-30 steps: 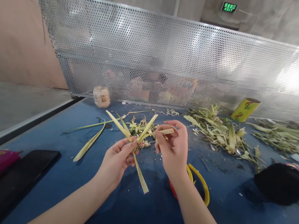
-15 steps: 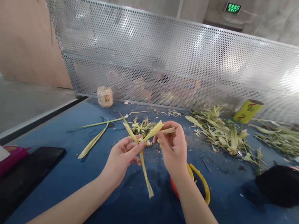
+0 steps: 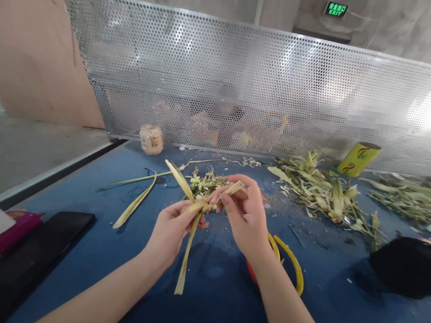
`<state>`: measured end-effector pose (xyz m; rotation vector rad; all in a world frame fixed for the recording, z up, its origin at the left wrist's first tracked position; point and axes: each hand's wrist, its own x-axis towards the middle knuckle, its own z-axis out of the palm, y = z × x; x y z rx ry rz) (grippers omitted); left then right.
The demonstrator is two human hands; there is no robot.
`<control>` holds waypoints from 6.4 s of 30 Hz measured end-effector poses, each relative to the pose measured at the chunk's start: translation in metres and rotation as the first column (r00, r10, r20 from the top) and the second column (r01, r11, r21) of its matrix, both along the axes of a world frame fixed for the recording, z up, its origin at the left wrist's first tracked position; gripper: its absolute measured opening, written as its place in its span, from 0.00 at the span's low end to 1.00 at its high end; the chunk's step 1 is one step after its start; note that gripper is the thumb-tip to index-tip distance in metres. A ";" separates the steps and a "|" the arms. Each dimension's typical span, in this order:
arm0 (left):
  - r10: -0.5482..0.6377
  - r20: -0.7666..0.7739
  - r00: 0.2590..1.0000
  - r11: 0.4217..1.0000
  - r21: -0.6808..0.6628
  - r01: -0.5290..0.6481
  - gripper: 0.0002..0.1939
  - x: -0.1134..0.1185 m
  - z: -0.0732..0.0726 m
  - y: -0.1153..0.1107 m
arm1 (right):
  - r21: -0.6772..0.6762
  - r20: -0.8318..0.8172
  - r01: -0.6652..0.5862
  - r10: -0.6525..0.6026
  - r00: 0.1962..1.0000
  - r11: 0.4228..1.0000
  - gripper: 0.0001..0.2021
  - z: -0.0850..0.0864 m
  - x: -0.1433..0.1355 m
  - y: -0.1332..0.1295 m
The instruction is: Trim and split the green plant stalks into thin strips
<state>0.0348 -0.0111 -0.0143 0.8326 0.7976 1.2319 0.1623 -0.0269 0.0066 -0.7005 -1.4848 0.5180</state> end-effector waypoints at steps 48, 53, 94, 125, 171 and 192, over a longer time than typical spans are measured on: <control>0.175 -0.102 0.979 0.959 0.241 -0.146 0.22 -0.003 0.011 -0.008 | -0.176 0.344 0.166 -0.097 0.934 0.970 0.15 -0.013 -0.009 0.004; 0.160 -0.128 0.979 0.954 0.276 -0.120 0.22 -0.004 0.009 -0.010 | -0.281 0.386 0.253 -0.133 0.913 0.926 0.07 -0.009 -0.015 0.003; 0.100 0.140 0.985 0.995 0.003 -0.101 0.29 -0.001 0.003 0.003 | -0.674 -0.337 -0.136 -0.138 0.931 0.726 0.14 -0.012 -0.017 0.012; 0.071 0.196 0.978 0.997 0.014 -0.075 0.23 -0.001 0.005 0.003 | -0.205 0.338 0.293 -0.213 0.917 0.934 0.12 -0.014 -0.016 0.006; 0.100 0.159 0.982 0.994 0.018 -0.104 0.35 -0.004 0.008 0.001 | -0.450 0.011 0.173 -0.189 0.982 0.876 0.10 -0.019 -0.017 0.010; 0.179 0.122 0.976 0.980 0.067 -0.188 0.29 -0.005 0.006 0.009 | 0.043 0.274 0.520 -0.510 0.815 0.853 0.36 -0.028 -0.018 0.014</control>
